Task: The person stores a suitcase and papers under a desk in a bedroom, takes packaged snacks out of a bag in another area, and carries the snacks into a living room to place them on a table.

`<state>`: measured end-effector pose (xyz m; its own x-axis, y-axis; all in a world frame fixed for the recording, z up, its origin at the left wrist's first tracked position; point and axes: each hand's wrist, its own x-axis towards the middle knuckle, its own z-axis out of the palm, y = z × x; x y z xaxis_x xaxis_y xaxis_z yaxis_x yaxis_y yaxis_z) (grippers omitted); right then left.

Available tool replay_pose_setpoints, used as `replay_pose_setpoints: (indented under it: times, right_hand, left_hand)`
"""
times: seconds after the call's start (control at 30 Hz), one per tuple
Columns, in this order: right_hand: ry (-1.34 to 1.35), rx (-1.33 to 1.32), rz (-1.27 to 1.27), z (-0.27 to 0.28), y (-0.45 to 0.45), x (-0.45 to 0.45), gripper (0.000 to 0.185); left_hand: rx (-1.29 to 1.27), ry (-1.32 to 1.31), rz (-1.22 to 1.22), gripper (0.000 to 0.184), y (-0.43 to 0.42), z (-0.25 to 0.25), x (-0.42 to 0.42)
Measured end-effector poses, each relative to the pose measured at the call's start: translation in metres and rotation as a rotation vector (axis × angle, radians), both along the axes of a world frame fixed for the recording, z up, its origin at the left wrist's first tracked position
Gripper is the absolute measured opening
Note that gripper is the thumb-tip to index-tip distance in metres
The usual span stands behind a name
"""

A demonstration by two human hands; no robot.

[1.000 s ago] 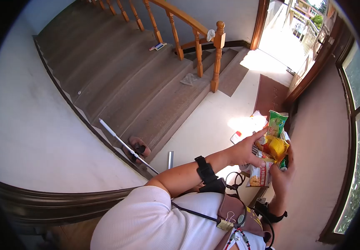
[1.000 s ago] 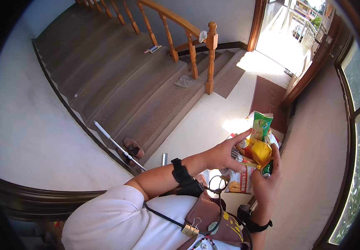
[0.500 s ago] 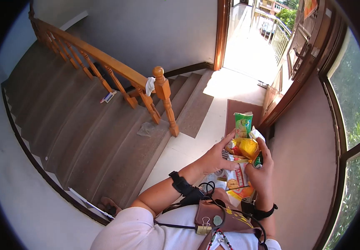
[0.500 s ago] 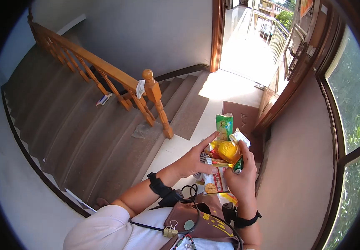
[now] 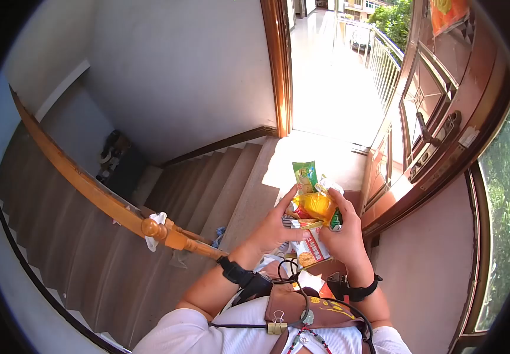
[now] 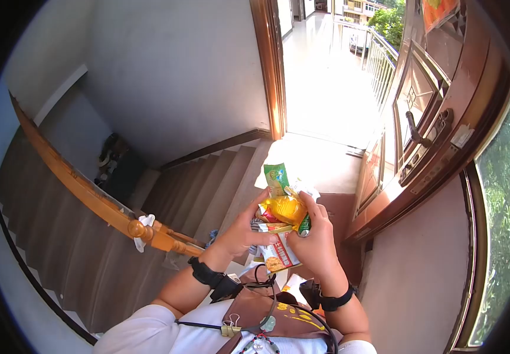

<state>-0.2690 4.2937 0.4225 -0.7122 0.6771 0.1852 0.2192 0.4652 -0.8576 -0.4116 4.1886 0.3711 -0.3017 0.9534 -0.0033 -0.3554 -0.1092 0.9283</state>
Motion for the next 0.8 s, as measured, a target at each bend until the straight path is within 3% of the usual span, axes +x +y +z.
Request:
replay_pose_setpoints:
  times: [0.17,0.33,0.4,0.57,0.67,0.8]
  right_hand:
    - [0.034,0.034,-0.075,-0.047,0.134,-0.083,0.066]
    - [0.014,0.075,-0.139,-0.025,0.309,-0.121,0.067]
    - [0.109,-0.071,-0.169,-0.022,0.359,-0.145,0.068]
    - [0.043,0.09,-0.2,-0.037,0.46,-0.185,0.068]
    - [0.096,0.002,-0.145,-0.056,0.527,-0.234,0.071]
    - [0.096,-0.02,-0.073,-0.081,0.616,-0.31,0.072]
  left_hand:
    - [0.005,0.008,-0.079,0.099,0.143,-0.045,-0.09]
    - [0.017,0.017,-0.173,0.101,0.328,-0.021,-0.138]
    - [0.011,0.01,-0.231,0.101,0.383,-0.011,-0.164]
    - [-0.003,0.148,-0.221,0.103,0.487,-0.021,-0.208]
    - [-0.015,-0.042,-0.209,0.104,0.544,-0.036,-0.252]
    - [0.023,0.016,-0.133,0.105,0.621,-0.054,-0.324]
